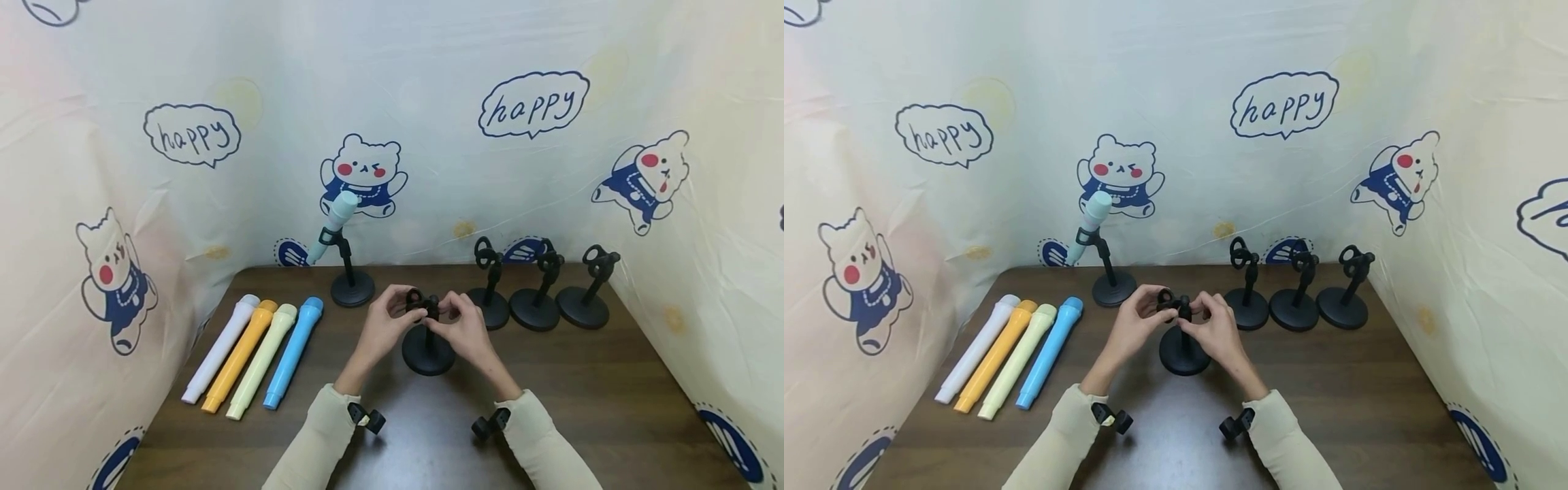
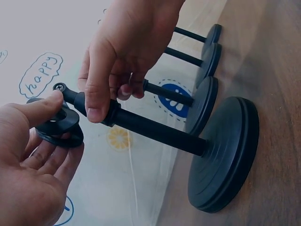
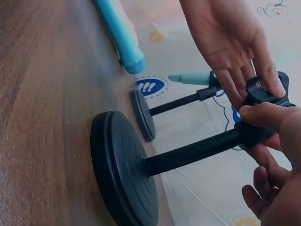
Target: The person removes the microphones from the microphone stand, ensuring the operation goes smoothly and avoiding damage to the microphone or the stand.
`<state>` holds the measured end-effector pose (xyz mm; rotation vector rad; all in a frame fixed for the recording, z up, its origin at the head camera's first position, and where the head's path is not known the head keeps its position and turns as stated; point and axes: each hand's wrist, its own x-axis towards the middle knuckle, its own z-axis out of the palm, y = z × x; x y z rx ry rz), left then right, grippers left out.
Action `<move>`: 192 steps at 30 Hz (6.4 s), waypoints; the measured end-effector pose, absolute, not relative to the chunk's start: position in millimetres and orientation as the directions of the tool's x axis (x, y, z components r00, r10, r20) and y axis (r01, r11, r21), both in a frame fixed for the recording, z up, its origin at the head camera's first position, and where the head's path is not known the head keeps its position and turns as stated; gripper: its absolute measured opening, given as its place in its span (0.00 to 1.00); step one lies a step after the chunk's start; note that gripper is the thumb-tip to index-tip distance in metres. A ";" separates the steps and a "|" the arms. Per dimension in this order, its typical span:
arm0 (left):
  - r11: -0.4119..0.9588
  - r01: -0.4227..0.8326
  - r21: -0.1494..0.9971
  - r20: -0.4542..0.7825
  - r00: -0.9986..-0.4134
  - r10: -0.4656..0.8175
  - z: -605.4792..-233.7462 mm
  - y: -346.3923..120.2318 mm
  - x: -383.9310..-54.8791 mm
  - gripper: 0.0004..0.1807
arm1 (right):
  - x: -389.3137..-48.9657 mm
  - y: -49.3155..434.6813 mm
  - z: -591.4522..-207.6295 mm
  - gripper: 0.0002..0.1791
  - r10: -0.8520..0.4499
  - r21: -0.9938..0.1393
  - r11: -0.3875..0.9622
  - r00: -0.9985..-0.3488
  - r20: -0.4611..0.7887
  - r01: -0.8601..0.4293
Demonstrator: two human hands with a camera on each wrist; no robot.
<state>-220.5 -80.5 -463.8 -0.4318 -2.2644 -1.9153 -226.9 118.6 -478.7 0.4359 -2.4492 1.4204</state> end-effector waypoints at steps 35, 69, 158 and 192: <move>0.136 0.311 0.941 0.286 -0.942 0.177 -465.2 -79.1 -215.3 0.26 | -223.5 117.8 -494.5 0.18 -0.185 -0.796 0.381 -0.882 0.433 -0.470; 0.077 0.324 0.943 0.317 -0.944 0.087 -448.7 -122.4 -236.6 0.12 | -210.0 180.6 -473.5 0.15 -0.012 -0.694 0.469 -0.790 0.613 -0.546; 0.411 0.128 0.903 0.165 -0.985 -0.055 -471.6 -196.3 -349.6 0.22 | -200.8 375.6 -476.9 0.14 0.336 -0.738 0.673 -0.866 0.370 -0.055; 0.509 0.233 0.828 0.342 -0.930 -0.131 -469.0 -165.3 -304.7 0.16 | -172.4 301.9 -465.4 0.17 0.465 -0.765 0.627 -0.858 0.219 0.145</move>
